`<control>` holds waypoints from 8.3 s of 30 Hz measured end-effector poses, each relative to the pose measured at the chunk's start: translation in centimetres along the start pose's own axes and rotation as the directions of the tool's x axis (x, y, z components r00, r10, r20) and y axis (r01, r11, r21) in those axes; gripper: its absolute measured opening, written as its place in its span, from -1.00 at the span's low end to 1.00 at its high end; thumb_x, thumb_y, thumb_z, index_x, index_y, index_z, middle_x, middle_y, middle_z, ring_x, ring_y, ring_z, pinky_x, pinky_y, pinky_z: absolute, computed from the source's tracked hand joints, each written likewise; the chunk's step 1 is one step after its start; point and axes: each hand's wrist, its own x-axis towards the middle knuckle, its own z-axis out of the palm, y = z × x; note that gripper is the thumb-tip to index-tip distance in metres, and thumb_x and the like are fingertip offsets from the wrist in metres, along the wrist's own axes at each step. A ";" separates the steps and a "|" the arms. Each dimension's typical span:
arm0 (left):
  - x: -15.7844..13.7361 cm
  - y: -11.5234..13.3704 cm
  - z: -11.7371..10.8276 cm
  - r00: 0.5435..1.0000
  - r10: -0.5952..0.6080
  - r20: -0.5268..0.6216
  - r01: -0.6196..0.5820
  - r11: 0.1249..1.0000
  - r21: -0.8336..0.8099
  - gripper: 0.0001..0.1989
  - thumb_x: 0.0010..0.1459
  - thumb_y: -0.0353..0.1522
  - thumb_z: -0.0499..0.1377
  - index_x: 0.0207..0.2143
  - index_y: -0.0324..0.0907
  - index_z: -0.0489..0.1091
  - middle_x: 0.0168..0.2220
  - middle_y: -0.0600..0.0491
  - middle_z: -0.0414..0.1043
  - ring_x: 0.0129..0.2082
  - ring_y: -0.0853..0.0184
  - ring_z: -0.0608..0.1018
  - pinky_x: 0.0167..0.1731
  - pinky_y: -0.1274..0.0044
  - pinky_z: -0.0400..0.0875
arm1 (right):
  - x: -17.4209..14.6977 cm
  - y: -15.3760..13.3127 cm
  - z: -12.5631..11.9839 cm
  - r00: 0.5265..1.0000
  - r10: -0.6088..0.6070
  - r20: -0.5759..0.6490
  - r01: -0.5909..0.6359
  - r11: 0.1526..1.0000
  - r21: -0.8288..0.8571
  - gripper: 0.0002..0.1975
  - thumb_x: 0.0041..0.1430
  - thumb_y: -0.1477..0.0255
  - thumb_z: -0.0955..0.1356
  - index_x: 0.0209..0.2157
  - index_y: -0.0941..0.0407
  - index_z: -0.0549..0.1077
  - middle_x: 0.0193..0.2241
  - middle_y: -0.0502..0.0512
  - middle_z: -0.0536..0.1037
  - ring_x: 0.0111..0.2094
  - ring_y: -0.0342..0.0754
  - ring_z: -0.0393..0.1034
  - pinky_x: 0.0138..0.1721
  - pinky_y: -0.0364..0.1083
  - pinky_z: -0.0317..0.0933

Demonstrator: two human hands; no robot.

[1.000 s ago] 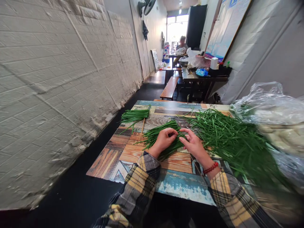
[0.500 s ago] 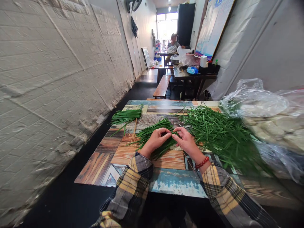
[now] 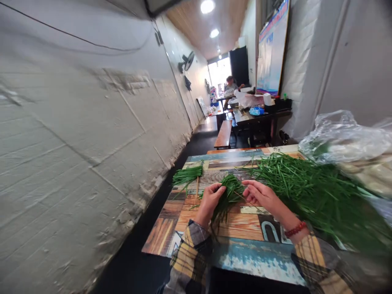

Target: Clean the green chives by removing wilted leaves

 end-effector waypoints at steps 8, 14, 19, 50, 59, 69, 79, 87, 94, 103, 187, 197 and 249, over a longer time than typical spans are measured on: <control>-5.5 4.7 -1.0 0.986 0.053 -0.158 -0.072 0.990 -0.119 -0.55 -0.19 -0.05 0.34 -0.42 -0.26 0.44 -0.53 0.11 0.38 -0.56 0.47 0.36 -0.55 0.64 0.24 | -3.1 -5.9 3.5 0.950 -0.298 0.097 0.309 0.838 -0.449 -0.62 0.12 0.33 0.33 0.00 0.04 0.43 -0.39 0.04 0.56 -0.41 -0.03 0.44 -0.31 -0.03 0.32; -10.7 8.3 1.0 0.985 0.170 -0.014 -0.170 0.973 -0.156 -0.60 -0.12 -0.13 0.34 -0.36 -0.29 0.51 -0.45 0.05 0.46 -0.48 0.46 0.40 -0.46 0.63 0.26 | -6.3 -10.5 3.4 0.860 -0.499 0.109 0.462 0.668 -0.584 -0.78 0.23 0.35 0.25 -0.25 0.03 0.53 -0.28 0.08 0.60 -0.24 0.03 0.47 -0.17 0.02 0.30; -14.6 11.2 1.8 0.954 0.292 0.062 -0.284 0.952 -0.114 -0.66 -0.05 -0.15 0.31 -0.39 -0.27 0.54 -0.41 0.03 0.49 -0.41 0.41 0.42 -0.37 0.59 0.28 | -9.8 -15.6 2.0 0.819 -0.537 0.202 0.531 0.573 -0.624 -0.78 0.22 0.36 0.26 -0.26 0.03 0.55 -0.29 0.09 0.60 -0.25 0.04 0.48 -0.17 0.02 0.29; -18.7 13.2 0.1 0.944 0.325 0.055 -0.330 0.931 0.156 -0.52 0.01 -0.09 0.23 -0.17 -0.31 0.47 -0.29 -0.10 0.54 -0.27 0.28 0.52 -0.25 0.50 0.33 | -12.5 -19.4 -3.7 0.786 -0.617 0.041 0.328 0.359 -0.874 -0.74 0.22 0.41 0.26 -0.23 0.12 0.57 -0.25 0.11 0.62 -0.22 -0.01 0.49 -0.20 -0.12 0.26; -8.6 11.5 -0.4 0.969 0.244 0.043 -0.247 0.946 0.212 -0.49 -0.04 -0.06 0.24 -0.19 -0.30 0.47 -0.32 -0.08 0.54 -0.36 0.32 0.51 -0.30 0.49 0.33 | -5.6 -15.8 -9.8 0.852 -0.523 -0.031 0.189 0.362 -0.913 -0.77 0.20 0.42 0.28 -0.29 0.13 0.59 -0.30 0.14 0.63 -0.26 0.01 0.50 -0.24 -0.11 0.26; -2.7 14.1 6.8 0.859 0.456 0.231 -0.511 0.790 0.340 -0.57 -0.01 -0.25 0.28 -0.07 -0.23 0.45 -0.21 -0.07 0.49 -0.23 0.30 0.49 -0.21 0.47 0.38 | -5.6 -15.8 -8.9 0.846 -0.496 0.194 0.406 0.366 -0.837 -0.80 0.26 0.43 0.26 -0.27 0.11 0.53 -0.30 0.10 0.60 -0.24 -0.02 0.47 -0.18 -0.07 0.29; -4.2 14.1 8.8 0.925 0.234 0.298 -0.248 0.969 0.009 -0.73 -0.08 -0.23 0.32 -0.44 -0.29 0.51 -0.50 0.08 0.47 -0.50 0.46 0.41 -0.43 0.60 0.28 | -7.0 -16.3 -6.9 0.829 -0.480 0.288 0.476 0.332 -0.815 -0.79 0.31 0.45 0.23 -0.26 0.12 0.50 -0.35 0.10 0.56 -0.31 -0.06 0.45 -0.25 -0.09 0.28; -5.8 13.1 9.5 0.960 0.177 0.217 -0.142 0.975 -0.168 -0.68 -0.14 -0.21 0.36 -0.39 -0.28 0.51 -0.50 0.08 0.45 -0.51 0.45 0.40 -0.45 0.59 0.28 | -8.4 -16.4 -5.8 0.827 -0.484 0.285 0.463 0.301 -0.834 -0.79 0.31 0.47 0.21 -0.26 0.14 0.48 -0.37 0.09 0.54 -0.33 -0.07 0.44 -0.29 -0.10 0.26; -6.1 12.5 8.3 0.918 0.249 0.309 -0.229 0.968 -0.099 -0.72 -0.09 -0.22 0.33 -0.51 -0.30 0.49 -0.51 0.08 0.38 -0.48 0.44 0.37 -0.42 0.58 0.24 | -9.5 -16.6 -4.4 0.854 -0.438 0.281 0.418 0.256 -0.872 -0.77 0.32 0.46 0.19 -0.27 0.14 0.47 -0.38 0.09 0.53 -0.33 -0.05 0.43 -0.30 -0.09 0.25; -6.5 11.4 6.2 0.884 0.342 0.320 -0.396 0.910 0.121 -0.72 -0.02 -0.22 0.26 -0.58 -0.27 0.47 -0.55 0.07 0.33 -0.47 0.41 0.34 -0.44 0.57 0.21 | -9.3 -16.0 -1.8 0.851 -0.408 0.330 0.442 0.217 -0.871 -0.74 0.33 0.45 0.18 -0.33 0.12 0.46 -0.42 0.09 0.52 -0.38 -0.07 0.40 -0.36 -0.11 0.21; -9.6 9.3 6.3 0.931 0.297 0.211 -0.236 0.933 -0.273 -0.67 0.04 -0.16 0.24 -0.39 -0.30 0.50 -0.43 0.04 0.37 -0.38 0.40 0.35 -0.31 0.57 0.23 | -9.2 -17.1 0.0 0.901 -0.382 0.206 0.377 0.454 -0.807 -0.78 0.25 0.43 0.22 -0.42 0.13 0.43 -0.52 0.04 0.49 -0.45 -0.07 0.39 -0.38 -0.13 0.15; -10.0 8.6 6.3 0.917 0.122 0.379 -0.003 0.954 -0.300 -0.63 -0.04 -0.19 0.31 -0.29 -0.32 0.45 -0.44 -0.01 0.49 -0.48 0.38 0.50 -0.42 0.56 0.34 | -9.1 -15.2 -0.1 0.991 -0.128 0.044 0.126 0.747 -0.653 -0.76 0.20 0.36 0.23 -0.37 0.14 0.50 -0.53 0.02 0.52 -0.53 -0.09 0.40 -0.49 -0.14 0.21; 2.2 -2.6 4.1 0.946 0.222 0.235 -0.323 0.631 0.705 -0.90 0.12 -0.39 0.14 -0.32 -0.20 0.45 -0.34 0.03 0.40 -0.34 0.36 0.44 -0.32 0.55 0.30 | -0.7 2.1 -0.8 0.995 -0.035 -0.090 -0.020 0.841 -0.541 -0.68 0.23 0.26 0.19 -0.46 0.13 0.43 -0.55 0.03 0.48 -0.49 -0.09 0.33 -0.42 -0.14 0.18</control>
